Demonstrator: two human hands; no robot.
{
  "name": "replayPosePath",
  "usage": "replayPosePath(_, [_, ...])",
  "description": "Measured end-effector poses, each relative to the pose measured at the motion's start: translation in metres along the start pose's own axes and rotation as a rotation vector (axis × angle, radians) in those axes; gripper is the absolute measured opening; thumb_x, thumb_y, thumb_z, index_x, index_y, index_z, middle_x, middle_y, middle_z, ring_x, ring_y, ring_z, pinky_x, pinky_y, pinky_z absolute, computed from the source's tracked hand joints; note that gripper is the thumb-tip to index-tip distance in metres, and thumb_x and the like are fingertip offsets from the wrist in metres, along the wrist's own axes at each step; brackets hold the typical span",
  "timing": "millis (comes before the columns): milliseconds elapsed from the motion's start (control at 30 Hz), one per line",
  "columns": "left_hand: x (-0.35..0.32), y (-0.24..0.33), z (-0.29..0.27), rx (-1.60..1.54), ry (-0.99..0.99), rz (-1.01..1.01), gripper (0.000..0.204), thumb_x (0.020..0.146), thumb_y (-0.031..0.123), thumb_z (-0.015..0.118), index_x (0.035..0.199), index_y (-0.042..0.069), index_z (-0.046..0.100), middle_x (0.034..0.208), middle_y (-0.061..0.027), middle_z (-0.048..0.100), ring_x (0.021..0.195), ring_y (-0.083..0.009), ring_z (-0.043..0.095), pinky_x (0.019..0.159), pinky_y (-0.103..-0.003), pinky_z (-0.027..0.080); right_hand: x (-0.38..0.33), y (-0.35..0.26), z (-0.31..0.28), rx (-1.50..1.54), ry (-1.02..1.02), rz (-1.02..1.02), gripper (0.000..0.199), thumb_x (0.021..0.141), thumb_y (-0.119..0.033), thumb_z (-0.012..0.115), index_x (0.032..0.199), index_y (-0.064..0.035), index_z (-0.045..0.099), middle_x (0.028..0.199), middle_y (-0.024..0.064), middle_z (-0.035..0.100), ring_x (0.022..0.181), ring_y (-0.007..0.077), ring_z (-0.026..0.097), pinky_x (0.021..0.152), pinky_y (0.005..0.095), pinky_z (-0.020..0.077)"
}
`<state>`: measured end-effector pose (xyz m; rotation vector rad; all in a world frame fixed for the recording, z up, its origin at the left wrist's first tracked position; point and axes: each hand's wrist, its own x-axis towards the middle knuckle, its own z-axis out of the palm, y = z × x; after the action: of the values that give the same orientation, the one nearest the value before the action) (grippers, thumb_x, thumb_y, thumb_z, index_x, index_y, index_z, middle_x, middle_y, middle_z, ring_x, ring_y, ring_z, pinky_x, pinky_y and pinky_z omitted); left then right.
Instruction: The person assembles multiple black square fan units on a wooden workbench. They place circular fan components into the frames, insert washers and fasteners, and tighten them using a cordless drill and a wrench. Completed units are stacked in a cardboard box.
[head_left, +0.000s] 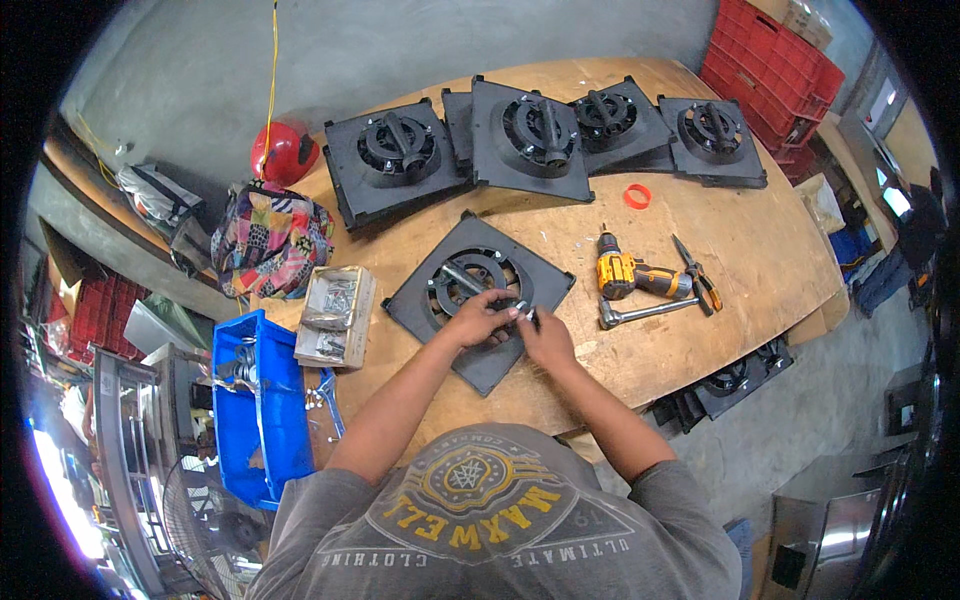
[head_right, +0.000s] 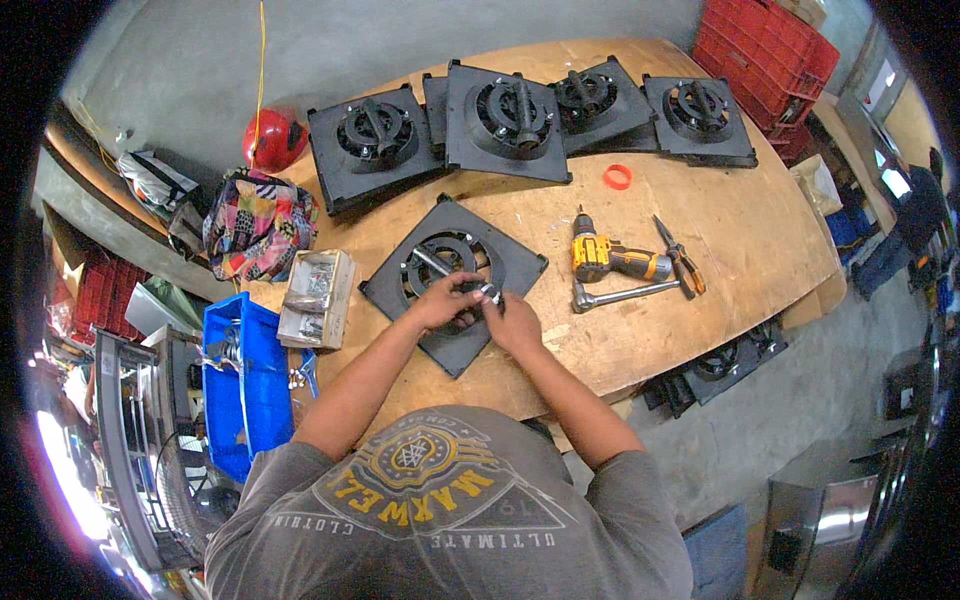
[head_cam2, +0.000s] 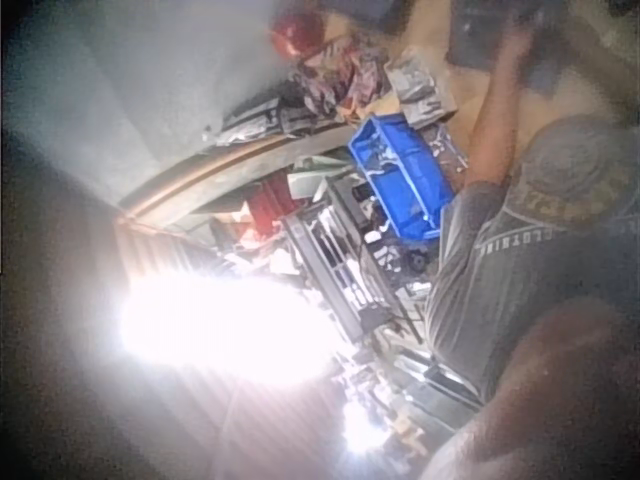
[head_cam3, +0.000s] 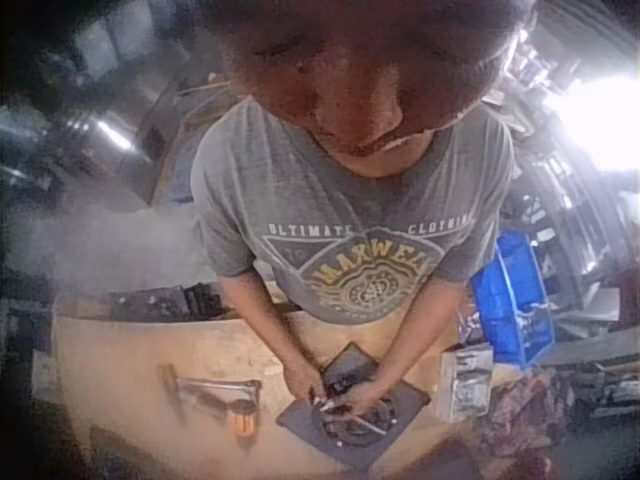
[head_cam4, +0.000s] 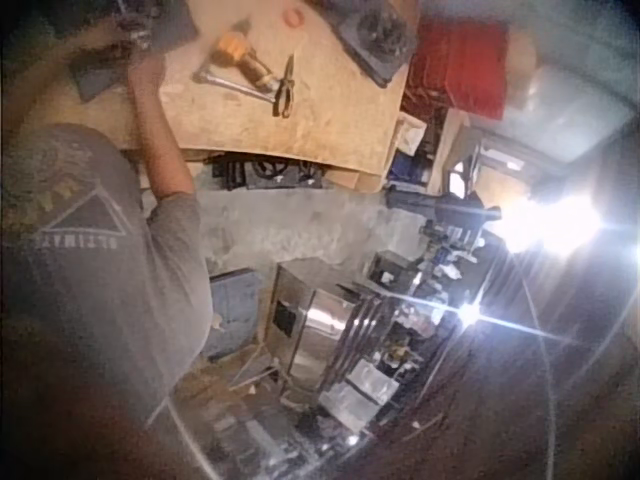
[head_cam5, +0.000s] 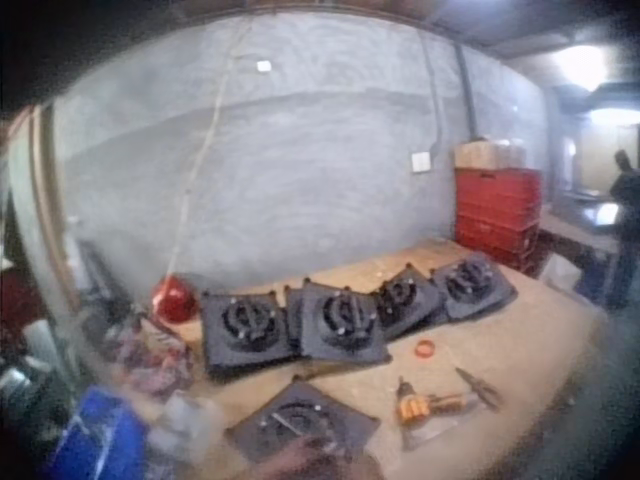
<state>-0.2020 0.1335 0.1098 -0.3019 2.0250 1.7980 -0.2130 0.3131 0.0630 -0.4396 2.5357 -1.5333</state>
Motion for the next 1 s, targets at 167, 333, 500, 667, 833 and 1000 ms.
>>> replayPosePath(167, [0.001, -0.002, 0.000, 0.013, -0.009, 0.005, 0.044, 0.096, 0.022, 0.067, 0.136, 0.009, 0.053, 0.087, -0.0055, 0.069, 0.066, -0.0101, 0.063, 0.057, -0.025, 0.052, 0.009, 0.007, 0.010, -0.283, 0.021, -0.108, 0.040, 0.098, -0.037, 0.046, 0.089, -0.0023, 0.062, 0.072, 0.0178, 0.062, 0.071, 0.0389, 0.064, 0.066, 0.0487, 0.0506])
replayPosePath(333, [0.002, -0.004, -0.001, 0.026, 0.008, -0.001, 0.045, 0.095, 0.022, 0.068, 0.135, 0.008, 0.052, 0.090, -0.0059, 0.069, 0.068, -0.0103, 0.063, 0.058, -0.025, 0.053, 0.006, 0.000, 0.008, 0.757, -0.187, 0.632, 0.044, 0.097, -0.041, 0.047, 0.085, -0.0005, 0.059, 0.064, 0.0159, 0.055, 0.061, 0.0330, 0.060, 0.064, 0.0457, 0.0503])
replayPosePath(500, [0.004, -0.005, -0.002, -0.036, -0.015, -0.009, 0.045, 0.095, 0.021, 0.067, 0.135, 0.007, 0.052, 0.093, -0.0075, 0.070, 0.070, -0.0118, 0.064, 0.057, -0.027, 0.054, -0.002, 0.006, 0.007, -0.232, 0.114, -0.210, 0.043, 0.098, -0.040, 0.046, 0.087, -0.0012, 0.059, 0.071, 0.0197, 0.060, 0.075, 0.0429, 0.062, 0.072, 0.0490, 0.0502])
replayPosePath(667, [0.003, -0.004, -0.002, 0.009, -0.002, -0.004, 0.045, 0.096, 0.020, 0.066, 0.136, 0.005, 0.051, 0.094, -0.0087, 0.071, 0.070, -0.0127, 0.065, 0.057, -0.027, 0.054, 0.017, 0.023, 0.010, 0.959, -0.369, 0.663, 0.042, 0.099, -0.038, 0.045, 0.089, 0.0001, 0.059, 0.076, 0.0211, 0.063, 0.081, 0.0427, 0.063, 0.071, 0.0487, 0.0495])
replayPosePath(833, [0.003, -0.002, -0.002, 0.002, -0.023, -0.012, 0.046, 0.096, 0.021, 0.067, 0.136, 0.005, 0.051, 0.093, -0.0087, 0.071, 0.069, -0.0128, 0.065, 0.057, -0.027, 0.054, 0.003, 0.015, 0.005, -0.071, 0.057, -0.088, 0.043, 0.100, -0.037, 0.044, 0.091, 0.0021, 0.059, 0.075, 0.0176, 0.065, 0.074, 0.0360, 0.065, 0.068, 0.0458, 0.0490])
replayPosePath(1000, [0.002, -0.003, -0.001, 0.006, -0.013, 0.013, 0.047, 0.096, 0.021, 0.067, 0.137, 0.005, 0.050, 0.091, -0.0085, 0.071, 0.067, -0.0127, 0.065, 0.057, -0.028, 0.054, 0.011, 0.011, 0.012, 0.289, -0.083, 0.244, 0.042, 0.100, -0.038, 0.045, 0.094, 0.0005, 0.060, 0.072, 0.0199, 0.062, 0.076, 0.0361, 0.064, 0.070, 0.0470, 0.0499])
